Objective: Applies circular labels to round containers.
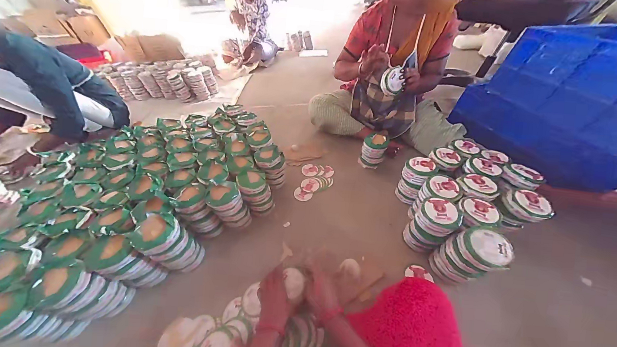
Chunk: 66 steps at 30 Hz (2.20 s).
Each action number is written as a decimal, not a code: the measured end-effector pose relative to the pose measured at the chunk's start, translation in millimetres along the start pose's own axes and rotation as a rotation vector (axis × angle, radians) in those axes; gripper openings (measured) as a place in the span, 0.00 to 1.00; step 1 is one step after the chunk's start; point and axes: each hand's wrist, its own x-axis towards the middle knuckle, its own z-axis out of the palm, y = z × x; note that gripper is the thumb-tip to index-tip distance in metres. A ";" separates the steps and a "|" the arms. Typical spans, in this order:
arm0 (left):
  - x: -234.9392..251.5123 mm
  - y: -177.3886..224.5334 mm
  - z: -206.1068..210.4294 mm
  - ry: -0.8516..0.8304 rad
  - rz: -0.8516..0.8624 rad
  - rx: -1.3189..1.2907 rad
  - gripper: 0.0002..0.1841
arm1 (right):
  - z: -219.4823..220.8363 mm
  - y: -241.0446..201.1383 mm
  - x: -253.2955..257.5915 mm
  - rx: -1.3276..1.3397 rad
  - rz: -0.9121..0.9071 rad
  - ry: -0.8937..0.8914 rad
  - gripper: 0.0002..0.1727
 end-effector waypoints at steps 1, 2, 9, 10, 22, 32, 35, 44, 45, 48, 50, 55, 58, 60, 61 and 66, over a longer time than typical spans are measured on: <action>2.2 3.8 0.5 -0.018 -0.015 0.043 0.60 | 1.3 1.5 2.9 0.020 0.017 -0.040 0.42; 4.8 5.5 2.3 -0.021 -0.020 0.066 0.62 | 2.7 3.6 5.3 0.046 0.032 -0.065 0.43; 5.2 1.2 5.5 0.278 -0.089 -0.327 0.65 | 8.0 8.4 6.6 0.579 0.007 0.279 0.32; 2.4 6.7 -1.6 0.308 -0.117 -0.411 0.63 | 12.4 3.2 4.9 0.709 0.013 0.266 0.30; 5.8 -29.3 -64.7 0.731 -0.031 -0.979 0.39 | 23.9 -35.6 22.4 -0.250 -0.246 0.034 0.50; 1.9 -53.9 -81.3 0.741 -0.291 -1.064 0.34 | 50.5 -15.3 32.8 -0.595 -0.380 -0.215 0.58; 1.8 -62.2 -87.5 0.741 -0.331 -1.064 0.31 | 29.9 -10.3 66.0 -0.622 -0.460 -0.148 0.49; 9.0 -62.7 -92.7 0.707 -0.371 -1.105 0.31 | -80.7 -11.7 68.9 -0.453 0.007 0.256 0.45; 10.4 -64.6 -87.9 0.658 -0.341 -1.098 0.32 | -82.2 -9.2 47.9 -0.495 0.023 0.206 0.45; 6.8 -73.1 -73.6 0.373 -0.210 -0.900 0.35 | -68.2 5.4 -11.5 -0.617 0.065 0.088 0.43; 7.5 -78.7 -67.4 0.126 -0.206 -0.531 0.39 | -57.7 18.5 -31.6 -0.682 0.099 -0.021 0.48; 3.2 -74.8 -55.4 -0.008 -0.288 -0.068 0.42 | -50.4 35.1 -34.4 -0.726 0.081 -0.057 0.49; 3.8 -80.3 -52.4 -0.026 -0.324 -0.057 0.45 | -49.6 38.3 -26.6 -0.760 0.116 -0.094 0.49; 3.7 -85.1 -50.8 -0.049 -0.353 -0.018 0.47 | -47.2 37.4 -21.7 -0.793 0.151 -0.115 0.47; 3.5 -87.9 -50.3 -0.060 -0.368 -0.002 0.48 | -45.2 36.3 -19.9 -0.804 0.155 -0.121 0.46; 5.2 -84.2 -49.7 -0.006 -0.370 -0.092 0.46 | -42.9 35.1 -15.3 -0.829 0.145 -0.081 0.46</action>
